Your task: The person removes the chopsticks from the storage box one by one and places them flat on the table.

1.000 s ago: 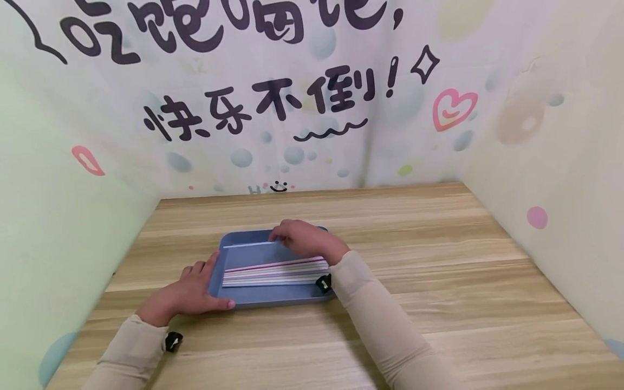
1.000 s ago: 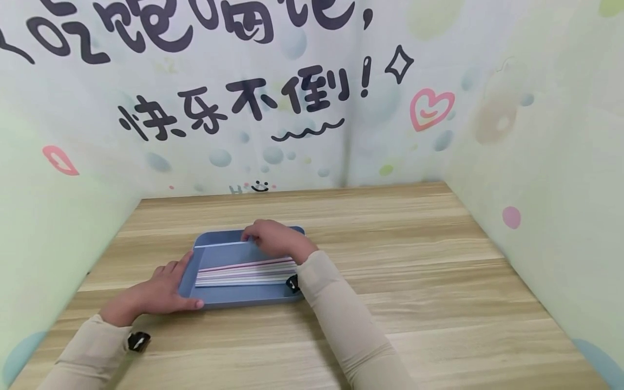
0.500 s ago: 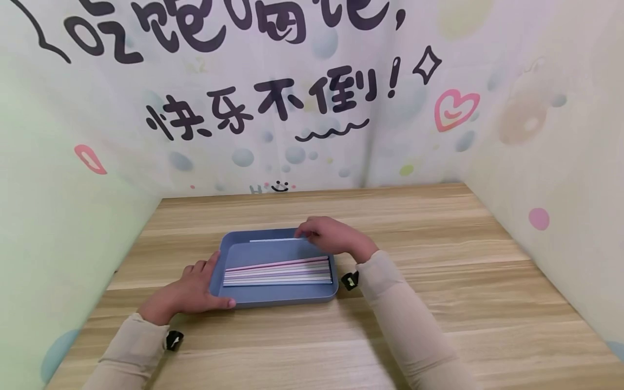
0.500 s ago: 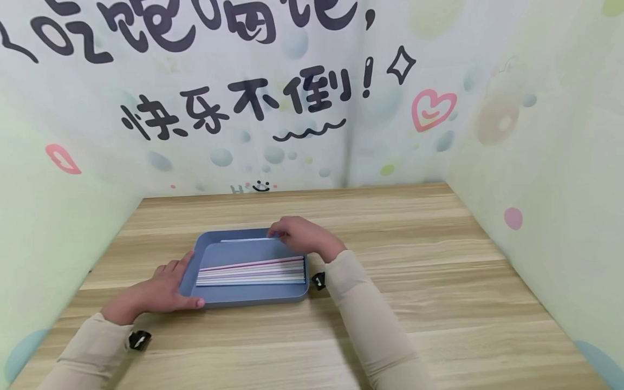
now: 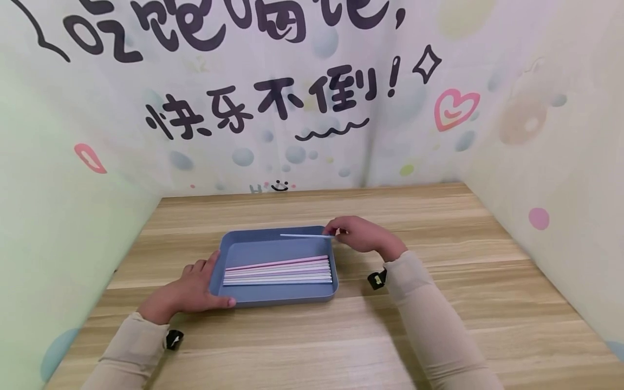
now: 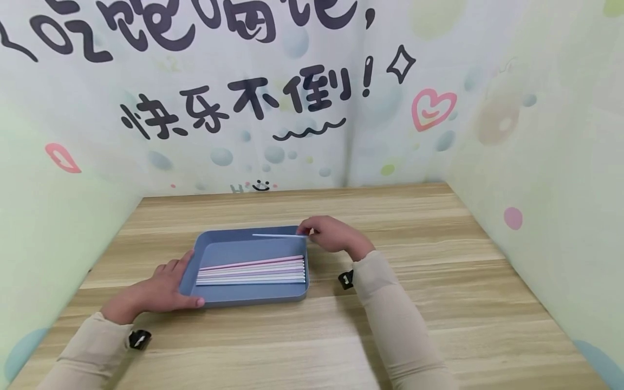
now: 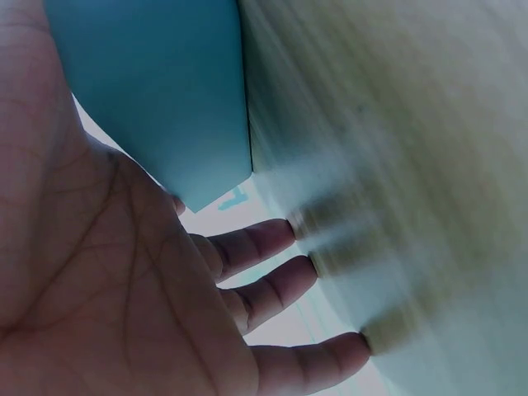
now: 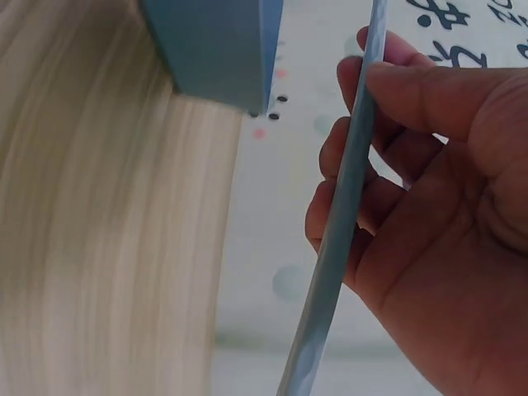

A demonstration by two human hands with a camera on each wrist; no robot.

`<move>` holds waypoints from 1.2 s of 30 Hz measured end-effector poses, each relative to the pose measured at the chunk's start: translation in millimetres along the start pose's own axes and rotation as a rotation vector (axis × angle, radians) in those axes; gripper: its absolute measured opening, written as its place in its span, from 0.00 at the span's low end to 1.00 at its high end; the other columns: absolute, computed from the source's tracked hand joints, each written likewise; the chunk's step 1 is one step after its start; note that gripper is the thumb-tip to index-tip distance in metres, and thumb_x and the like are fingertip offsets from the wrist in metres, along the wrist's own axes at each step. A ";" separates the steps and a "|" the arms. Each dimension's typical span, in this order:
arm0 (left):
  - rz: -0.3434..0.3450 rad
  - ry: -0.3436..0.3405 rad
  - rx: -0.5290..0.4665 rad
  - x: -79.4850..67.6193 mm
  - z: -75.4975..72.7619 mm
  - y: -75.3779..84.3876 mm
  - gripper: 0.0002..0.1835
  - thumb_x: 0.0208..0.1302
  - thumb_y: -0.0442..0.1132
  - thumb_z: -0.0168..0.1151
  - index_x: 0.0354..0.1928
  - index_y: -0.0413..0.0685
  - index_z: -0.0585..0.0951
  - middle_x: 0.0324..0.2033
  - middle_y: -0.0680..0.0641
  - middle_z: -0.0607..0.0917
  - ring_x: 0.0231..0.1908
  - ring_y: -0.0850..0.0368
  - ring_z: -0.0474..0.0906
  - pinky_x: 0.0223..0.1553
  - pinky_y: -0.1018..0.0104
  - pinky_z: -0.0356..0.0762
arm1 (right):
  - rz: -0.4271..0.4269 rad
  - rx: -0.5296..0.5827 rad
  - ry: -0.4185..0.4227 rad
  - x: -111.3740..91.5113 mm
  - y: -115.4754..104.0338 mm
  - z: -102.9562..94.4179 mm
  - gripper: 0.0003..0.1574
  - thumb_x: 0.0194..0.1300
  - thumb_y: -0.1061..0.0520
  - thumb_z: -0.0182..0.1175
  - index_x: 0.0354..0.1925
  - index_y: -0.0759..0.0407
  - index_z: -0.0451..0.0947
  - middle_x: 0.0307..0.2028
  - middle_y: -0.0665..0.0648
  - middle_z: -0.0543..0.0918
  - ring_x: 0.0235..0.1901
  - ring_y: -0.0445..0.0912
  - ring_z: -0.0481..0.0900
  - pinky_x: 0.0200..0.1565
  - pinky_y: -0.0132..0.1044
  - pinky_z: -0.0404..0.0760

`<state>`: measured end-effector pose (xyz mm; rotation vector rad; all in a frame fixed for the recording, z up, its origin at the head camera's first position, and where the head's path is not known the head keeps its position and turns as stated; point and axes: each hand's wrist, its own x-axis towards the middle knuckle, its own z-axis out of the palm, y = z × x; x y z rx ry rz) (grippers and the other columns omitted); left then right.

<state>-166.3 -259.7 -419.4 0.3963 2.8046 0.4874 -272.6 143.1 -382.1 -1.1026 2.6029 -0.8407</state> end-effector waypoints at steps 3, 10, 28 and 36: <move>0.002 0.001 -0.002 0.0 0.1 -0.3 0.70 0.48 0.71 0.70 0.74 0.30 0.43 0.61 0.20 0.62 0.58 0.22 0.58 0.54 0.33 0.65 | 0.016 0.034 -0.013 -7.5 7.1 -4.6 0.18 0.68 0.72 0.50 0.52 0.64 0.81 0.49 0.59 0.83 0.47 0.49 0.77 0.51 0.46 0.75; 0.002 -0.002 -0.002 0.3 0.0 -1.4 0.70 0.48 0.71 0.69 0.74 0.31 0.42 0.62 0.20 0.61 0.58 0.22 0.58 0.54 0.33 0.65 | 0.040 0.142 -0.078 -24.3 20.2 -14.9 0.17 0.68 0.71 0.51 0.50 0.63 0.80 0.46 0.62 0.82 0.45 0.49 0.76 0.50 0.45 0.74; -0.004 -0.005 0.006 0.7 -1.5 0.1 0.70 0.49 0.71 0.69 0.74 0.31 0.41 0.61 0.19 0.60 0.58 0.21 0.57 0.53 0.32 0.65 | 0.192 0.324 -0.368 -59.9 46.5 -23.4 0.14 0.67 0.68 0.56 0.50 0.64 0.79 0.40 0.60 0.78 0.40 0.49 0.73 0.44 0.40 0.72; -0.012 -0.009 0.004 0.6 -1.3 0.7 0.70 0.48 0.72 0.69 0.74 0.31 0.41 0.62 0.20 0.61 0.58 0.22 0.57 0.54 0.32 0.65 | 0.229 0.238 -0.414 -81.4 56.9 -27.0 0.12 0.66 0.70 0.55 0.44 0.58 0.79 0.34 0.52 0.77 0.38 0.47 0.72 0.41 0.37 0.71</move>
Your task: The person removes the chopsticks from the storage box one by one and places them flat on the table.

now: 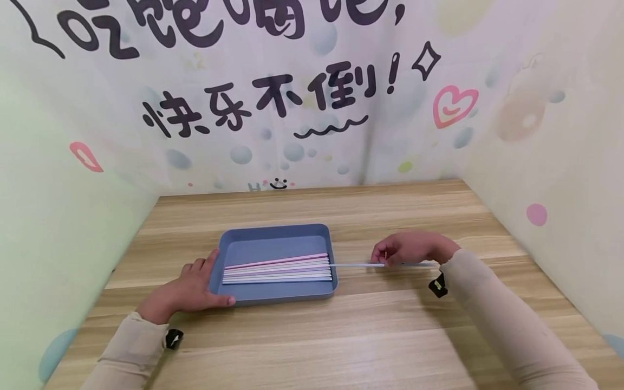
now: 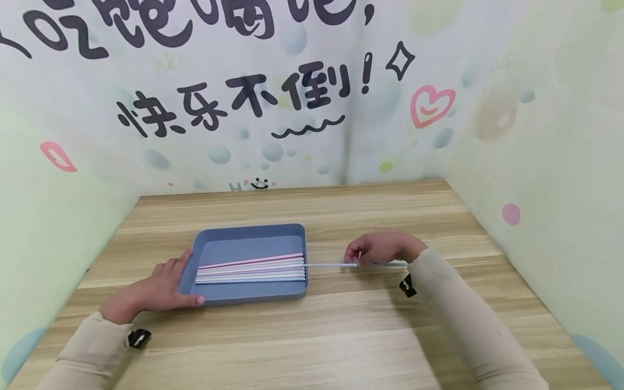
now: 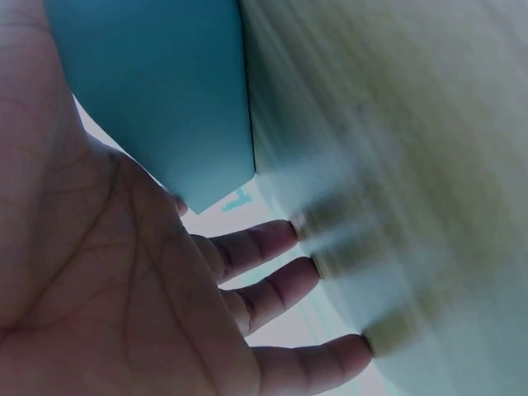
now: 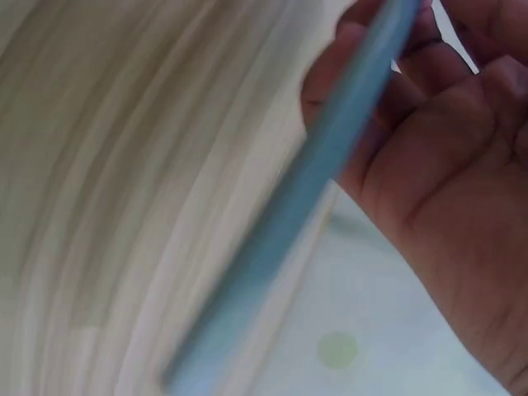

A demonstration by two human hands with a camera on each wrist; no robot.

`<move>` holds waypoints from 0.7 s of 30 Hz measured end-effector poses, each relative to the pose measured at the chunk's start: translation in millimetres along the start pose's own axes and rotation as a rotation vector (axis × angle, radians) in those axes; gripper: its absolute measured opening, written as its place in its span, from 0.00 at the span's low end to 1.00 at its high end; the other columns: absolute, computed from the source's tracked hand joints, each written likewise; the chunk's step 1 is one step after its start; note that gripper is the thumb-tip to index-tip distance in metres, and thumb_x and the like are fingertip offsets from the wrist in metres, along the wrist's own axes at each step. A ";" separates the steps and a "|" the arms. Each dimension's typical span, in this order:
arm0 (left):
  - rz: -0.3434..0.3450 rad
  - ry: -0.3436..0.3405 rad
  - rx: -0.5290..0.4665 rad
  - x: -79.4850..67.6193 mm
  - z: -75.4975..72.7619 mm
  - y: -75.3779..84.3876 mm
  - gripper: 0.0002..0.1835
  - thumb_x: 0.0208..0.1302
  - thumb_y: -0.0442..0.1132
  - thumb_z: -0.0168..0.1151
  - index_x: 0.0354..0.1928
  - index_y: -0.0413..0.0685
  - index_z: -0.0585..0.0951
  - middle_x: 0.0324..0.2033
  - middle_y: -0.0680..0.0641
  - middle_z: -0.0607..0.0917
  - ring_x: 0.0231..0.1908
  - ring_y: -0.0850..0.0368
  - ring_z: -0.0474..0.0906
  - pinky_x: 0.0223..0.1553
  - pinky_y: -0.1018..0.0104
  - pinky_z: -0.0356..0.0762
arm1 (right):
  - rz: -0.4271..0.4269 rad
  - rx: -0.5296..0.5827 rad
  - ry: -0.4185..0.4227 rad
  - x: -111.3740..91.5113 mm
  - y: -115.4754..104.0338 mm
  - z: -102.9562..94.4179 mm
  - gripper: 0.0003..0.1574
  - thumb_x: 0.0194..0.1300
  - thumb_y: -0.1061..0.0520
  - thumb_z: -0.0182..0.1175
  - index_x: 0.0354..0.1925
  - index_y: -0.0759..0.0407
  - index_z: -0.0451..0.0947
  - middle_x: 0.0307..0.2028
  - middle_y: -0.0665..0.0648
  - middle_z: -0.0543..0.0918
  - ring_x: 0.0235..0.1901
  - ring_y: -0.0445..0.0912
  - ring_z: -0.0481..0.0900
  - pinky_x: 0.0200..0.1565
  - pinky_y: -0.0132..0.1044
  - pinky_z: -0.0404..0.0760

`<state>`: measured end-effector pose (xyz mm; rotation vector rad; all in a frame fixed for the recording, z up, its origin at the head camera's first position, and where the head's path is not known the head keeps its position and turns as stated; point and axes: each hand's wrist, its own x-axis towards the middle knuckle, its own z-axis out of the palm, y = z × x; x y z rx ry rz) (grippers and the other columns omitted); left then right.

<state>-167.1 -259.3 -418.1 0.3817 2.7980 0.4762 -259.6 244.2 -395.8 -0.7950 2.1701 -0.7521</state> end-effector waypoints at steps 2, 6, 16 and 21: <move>0.001 0.000 0.003 0.3 -0.4 -0.5 0.70 0.48 0.72 0.69 0.74 0.31 0.41 0.62 0.20 0.61 0.58 0.22 0.58 0.54 0.32 0.65 | 0.003 -0.017 -0.012 -5.1 2.8 1.1 0.12 0.65 0.70 0.55 0.43 0.58 0.79 0.33 0.50 0.75 0.36 0.46 0.71 0.39 0.36 0.70; 0.000 0.001 -0.014 0.8 0.6 -2.0 0.70 0.48 0.72 0.69 0.74 0.31 0.42 0.62 0.20 0.60 0.58 0.22 0.57 0.54 0.32 0.65 | 0.023 -0.014 -0.022 -12.0 7.4 3.9 0.13 0.63 0.71 0.56 0.41 0.57 0.79 0.32 0.49 0.75 0.34 0.44 0.71 0.38 0.35 0.70; 0.006 0.011 -0.023 1.8 3.3 -5.7 0.71 0.47 0.75 0.66 0.75 0.33 0.42 0.62 0.20 0.60 0.59 0.21 0.57 0.54 0.31 0.65 | 0.038 0.064 -0.077 -16.0 12.3 10.1 0.16 0.61 0.75 0.54 0.42 0.61 0.79 0.32 0.50 0.76 0.33 0.43 0.71 0.37 0.32 0.70; 0.004 0.014 -0.014 2.7 4.4 -6.3 0.71 0.47 0.76 0.66 0.75 0.33 0.42 0.63 0.21 0.60 0.60 0.22 0.56 0.55 0.32 0.65 | 0.006 0.037 -0.100 -15.1 14.2 13.3 0.16 0.60 0.76 0.53 0.41 0.62 0.79 0.30 0.49 0.75 0.31 0.40 0.70 0.36 0.30 0.69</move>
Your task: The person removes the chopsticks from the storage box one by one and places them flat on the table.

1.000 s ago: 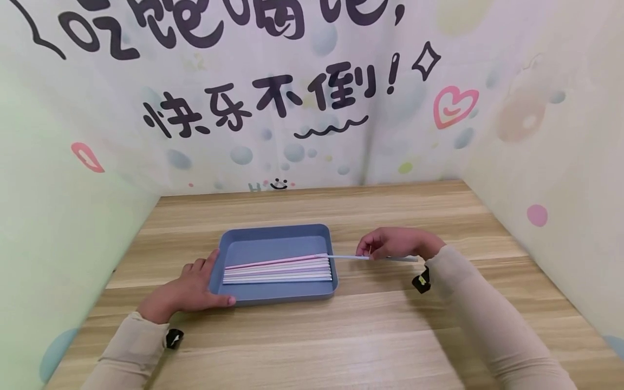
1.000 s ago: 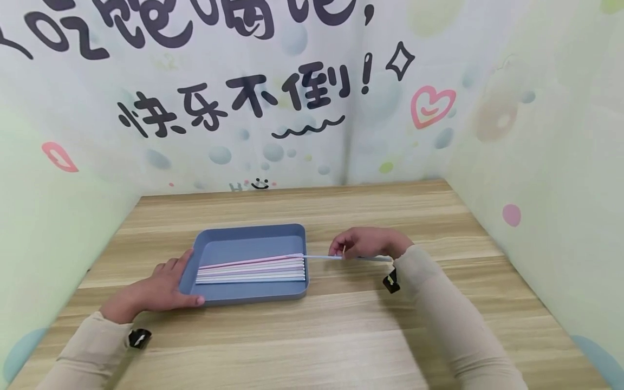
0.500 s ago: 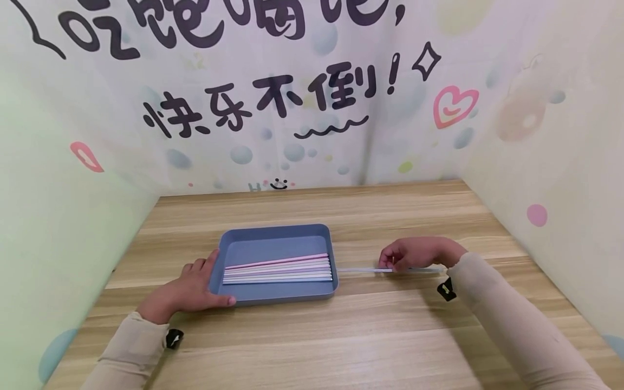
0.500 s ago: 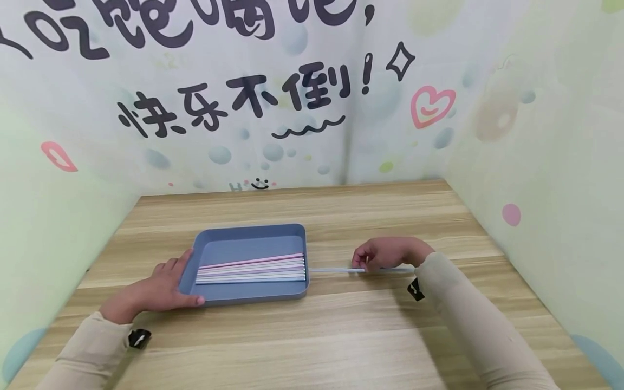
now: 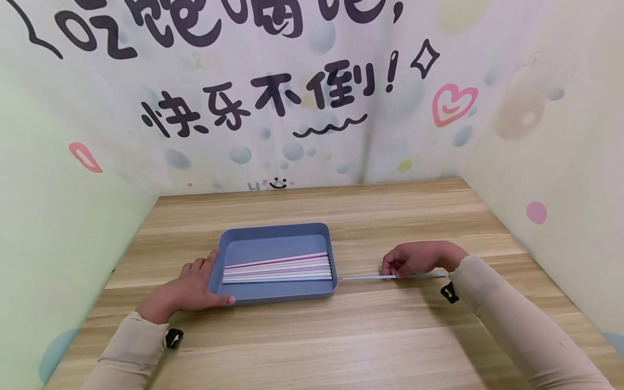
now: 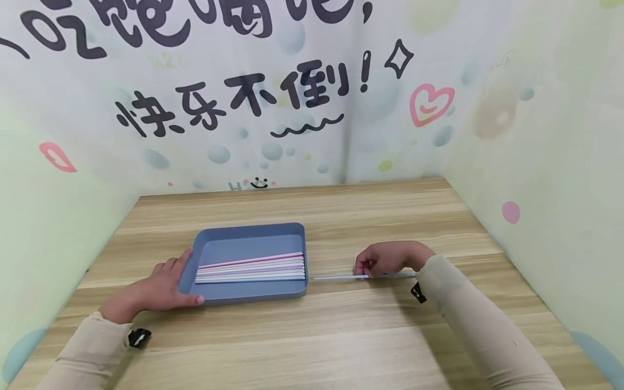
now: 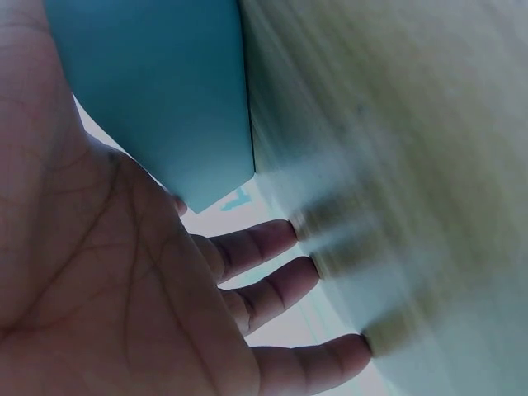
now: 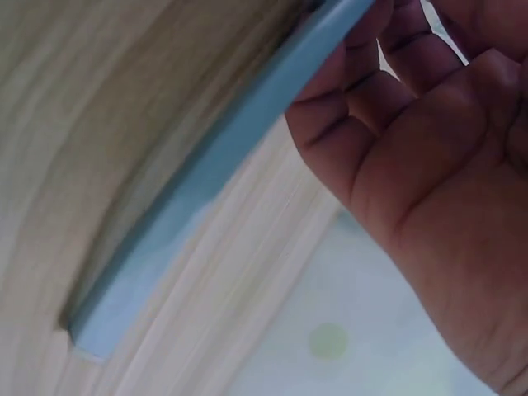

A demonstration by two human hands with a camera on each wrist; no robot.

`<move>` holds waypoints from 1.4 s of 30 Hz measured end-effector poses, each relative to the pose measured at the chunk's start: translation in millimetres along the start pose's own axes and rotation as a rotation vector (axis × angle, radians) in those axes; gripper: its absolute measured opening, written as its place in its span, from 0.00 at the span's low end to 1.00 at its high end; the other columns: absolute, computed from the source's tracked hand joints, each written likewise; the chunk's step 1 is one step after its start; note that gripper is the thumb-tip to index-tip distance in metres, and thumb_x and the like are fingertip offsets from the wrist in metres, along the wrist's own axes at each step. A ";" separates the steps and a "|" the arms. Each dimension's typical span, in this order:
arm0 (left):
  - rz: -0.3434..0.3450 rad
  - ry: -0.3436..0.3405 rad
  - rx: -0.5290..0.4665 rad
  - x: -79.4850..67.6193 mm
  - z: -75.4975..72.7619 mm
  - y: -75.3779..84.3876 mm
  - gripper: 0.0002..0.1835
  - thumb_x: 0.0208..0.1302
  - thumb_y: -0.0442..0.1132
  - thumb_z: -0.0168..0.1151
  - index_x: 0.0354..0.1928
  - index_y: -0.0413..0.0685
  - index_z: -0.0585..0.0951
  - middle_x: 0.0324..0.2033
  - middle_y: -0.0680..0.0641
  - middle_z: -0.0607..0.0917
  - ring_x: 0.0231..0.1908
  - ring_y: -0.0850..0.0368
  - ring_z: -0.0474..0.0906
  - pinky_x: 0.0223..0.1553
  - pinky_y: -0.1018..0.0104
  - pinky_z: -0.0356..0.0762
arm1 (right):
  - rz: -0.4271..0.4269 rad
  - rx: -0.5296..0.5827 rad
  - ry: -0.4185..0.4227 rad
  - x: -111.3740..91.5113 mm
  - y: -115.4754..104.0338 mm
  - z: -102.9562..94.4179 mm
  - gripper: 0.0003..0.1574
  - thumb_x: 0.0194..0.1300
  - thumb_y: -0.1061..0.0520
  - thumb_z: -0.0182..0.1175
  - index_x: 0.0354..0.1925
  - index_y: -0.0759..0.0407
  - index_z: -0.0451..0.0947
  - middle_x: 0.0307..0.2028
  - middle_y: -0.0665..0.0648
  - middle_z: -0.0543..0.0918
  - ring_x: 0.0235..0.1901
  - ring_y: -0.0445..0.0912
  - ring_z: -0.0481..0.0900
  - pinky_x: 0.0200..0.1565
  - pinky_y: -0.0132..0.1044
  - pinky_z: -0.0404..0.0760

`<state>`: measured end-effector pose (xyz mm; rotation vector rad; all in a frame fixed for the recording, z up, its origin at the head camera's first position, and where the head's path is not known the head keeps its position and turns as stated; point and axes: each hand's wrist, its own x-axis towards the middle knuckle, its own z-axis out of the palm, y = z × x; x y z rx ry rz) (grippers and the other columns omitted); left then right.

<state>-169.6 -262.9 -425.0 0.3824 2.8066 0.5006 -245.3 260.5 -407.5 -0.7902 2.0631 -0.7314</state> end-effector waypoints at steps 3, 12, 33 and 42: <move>0.000 -0.003 -0.005 -1.0 -2.2 2.8 0.71 0.47 0.74 0.67 0.75 0.32 0.42 0.63 0.21 0.60 0.60 0.21 0.56 0.54 0.32 0.65 | -0.007 -0.037 0.006 0.5 0.1 1.4 0.16 0.60 0.76 0.54 0.39 0.60 0.79 0.30 0.48 0.75 0.31 0.39 0.71 0.36 0.30 0.69; -0.001 -0.007 0.011 -3.5 -5.9 8.6 0.69 0.49 0.70 0.70 0.74 0.32 0.42 0.61 0.21 0.61 0.58 0.23 0.58 0.53 0.33 0.66 | -0.033 -0.079 0.016 -0.5 -2.4 3.0 0.17 0.59 0.75 0.53 0.39 0.57 0.79 0.30 0.49 0.76 0.32 0.41 0.72 0.37 0.31 0.70; -0.002 0.001 0.003 -2.9 -2.7 5.1 0.70 0.48 0.71 0.69 0.75 0.33 0.42 0.62 0.21 0.61 0.59 0.23 0.57 0.53 0.33 0.66 | -0.011 -0.142 0.064 0.0 -3.6 6.5 0.12 0.61 0.72 0.57 0.36 0.57 0.76 0.27 0.46 0.72 0.30 0.39 0.70 0.36 0.32 0.69; -0.004 -0.008 -0.005 -4.4 -4.1 8.4 0.70 0.49 0.70 0.70 0.74 0.31 0.42 0.62 0.21 0.61 0.60 0.21 0.56 0.54 0.32 0.65 | -0.004 -0.085 0.058 1.3 -1.0 6.9 0.13 0.60 0.73 0.58 0.38 0.57 0.76 0.28 0.48 0.73 0.30 0.41 0.70 0.36 0.31 0.69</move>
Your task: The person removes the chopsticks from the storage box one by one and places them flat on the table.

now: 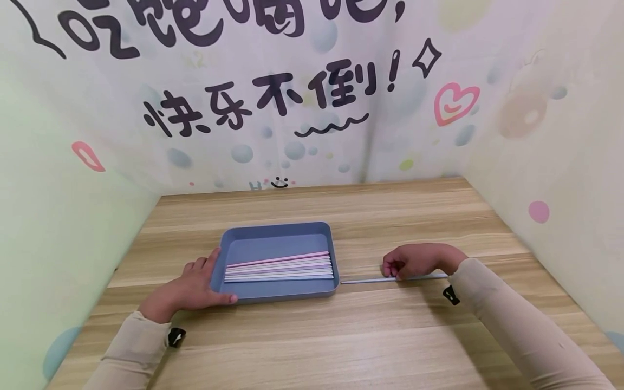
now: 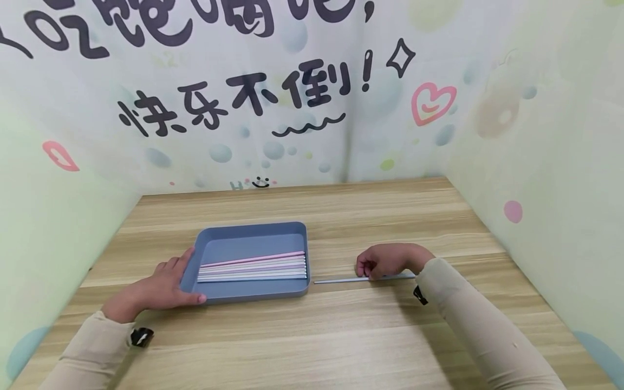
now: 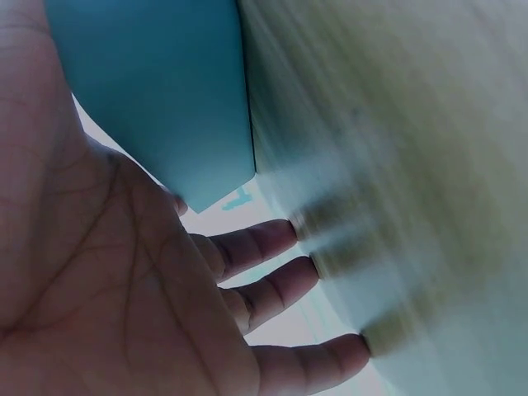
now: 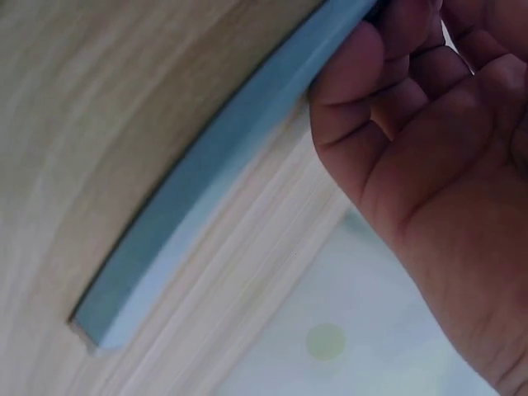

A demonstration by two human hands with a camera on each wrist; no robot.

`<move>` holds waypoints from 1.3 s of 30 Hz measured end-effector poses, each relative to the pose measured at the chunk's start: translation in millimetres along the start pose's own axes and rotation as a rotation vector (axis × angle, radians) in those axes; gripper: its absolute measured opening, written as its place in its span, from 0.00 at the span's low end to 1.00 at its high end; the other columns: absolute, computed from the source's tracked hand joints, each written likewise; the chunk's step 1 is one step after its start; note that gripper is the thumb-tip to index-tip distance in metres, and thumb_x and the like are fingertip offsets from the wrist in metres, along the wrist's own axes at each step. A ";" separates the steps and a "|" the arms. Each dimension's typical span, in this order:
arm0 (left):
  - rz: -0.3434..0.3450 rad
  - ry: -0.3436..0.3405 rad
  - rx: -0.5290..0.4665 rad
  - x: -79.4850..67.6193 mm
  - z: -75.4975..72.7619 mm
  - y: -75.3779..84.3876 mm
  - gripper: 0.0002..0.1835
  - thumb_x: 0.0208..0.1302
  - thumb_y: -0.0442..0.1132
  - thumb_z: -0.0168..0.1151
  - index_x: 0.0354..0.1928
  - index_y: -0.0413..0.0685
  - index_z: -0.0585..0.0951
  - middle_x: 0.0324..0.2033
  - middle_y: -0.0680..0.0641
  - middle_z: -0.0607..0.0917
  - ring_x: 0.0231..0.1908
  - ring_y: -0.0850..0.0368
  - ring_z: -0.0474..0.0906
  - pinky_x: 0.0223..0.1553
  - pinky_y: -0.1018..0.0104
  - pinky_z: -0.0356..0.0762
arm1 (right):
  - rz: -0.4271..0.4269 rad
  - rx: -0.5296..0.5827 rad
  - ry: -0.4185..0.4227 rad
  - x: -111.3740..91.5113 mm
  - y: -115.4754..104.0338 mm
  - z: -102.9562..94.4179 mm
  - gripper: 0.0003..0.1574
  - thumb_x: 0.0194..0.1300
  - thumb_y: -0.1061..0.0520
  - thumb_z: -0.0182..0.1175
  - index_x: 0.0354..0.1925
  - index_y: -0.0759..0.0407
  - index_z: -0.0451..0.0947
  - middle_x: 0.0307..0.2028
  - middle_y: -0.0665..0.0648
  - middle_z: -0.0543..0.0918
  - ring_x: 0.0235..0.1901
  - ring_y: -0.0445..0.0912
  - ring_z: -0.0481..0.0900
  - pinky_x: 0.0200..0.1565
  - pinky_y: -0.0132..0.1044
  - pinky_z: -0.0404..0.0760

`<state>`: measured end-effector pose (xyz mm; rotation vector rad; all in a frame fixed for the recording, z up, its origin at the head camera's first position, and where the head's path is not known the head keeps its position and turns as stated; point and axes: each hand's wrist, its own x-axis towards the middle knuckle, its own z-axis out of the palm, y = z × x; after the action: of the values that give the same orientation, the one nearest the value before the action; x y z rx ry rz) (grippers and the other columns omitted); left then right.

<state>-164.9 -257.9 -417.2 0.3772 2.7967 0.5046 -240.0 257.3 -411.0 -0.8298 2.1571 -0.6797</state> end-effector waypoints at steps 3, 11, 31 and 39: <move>-0.001 -0.002 -0.003 0.2 0.0 0.2 0.70 0.49 0.70 0.70 0.74 0.31 0.42 0.62 0.21 0.61 0.60 0.21 0.56 0.54 0.32 0.65 | 0.002 0.010 -0.001 0.3 1.1 0.3 0.13 0.60 0.73 0.58 0.38 0.57 0.76 0.28 0.48 0.73 0.30 0.41 0.70 0.36 0.31 0.69; 0.002 -0.006 0.003 1.4 0.5 -0.9 0.70 0.48 0.71 0.69 0.74 0.31 0.42 0.63 0.21 0.61 0.60 0.21 0.57 0.54 0.32 0.65 | 0.031 0.106 -0.037 1.4 4.2 -4.7 0.15 0.64 0.74 0.55 0.44 0.59 0.78 0.32 0.51 0.76 0.34 0.43 0.72 0.37 0.32 0.72; 0.000 -0.014 -0.001 1.4 -3.6 3.5 0.70 0.50 0.70 0.69 0.75 0.32 0.41 0.63 0.19 0.59 0.60 0.21 0.55 0.56 0.32 0.63 | -0.090 0.061 -0.028 33.8 -56.2 -44.3 0.19 0.68 0.72 0.53 0.57 0.66 0.74 0.48 0.61 0.82 0.48 0.50 0.76 0.50 0.39 0.75; -0.002 -0.017 -0.010 1.1 -2.1 1.2 0.70 0.49 0.71 0.69 0.75 0.32 0.41 0.63 0.20 0.60 0.60 0.22 0.56 0.56 0.32 0.63 | -0.159 0.051 -0.042 60.5 -88.2 -48.0 0.19 0.69 0.70 0.54 0.57 0.67 0.74 0.51 0.65 0.80 0.48 0.48 0.76 0.52 0.40 0.75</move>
<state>-166.3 -257.1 -415.1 0.3754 2.7768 0.5121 -278.5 165.8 -348.7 -0.9869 2.0435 -0.7870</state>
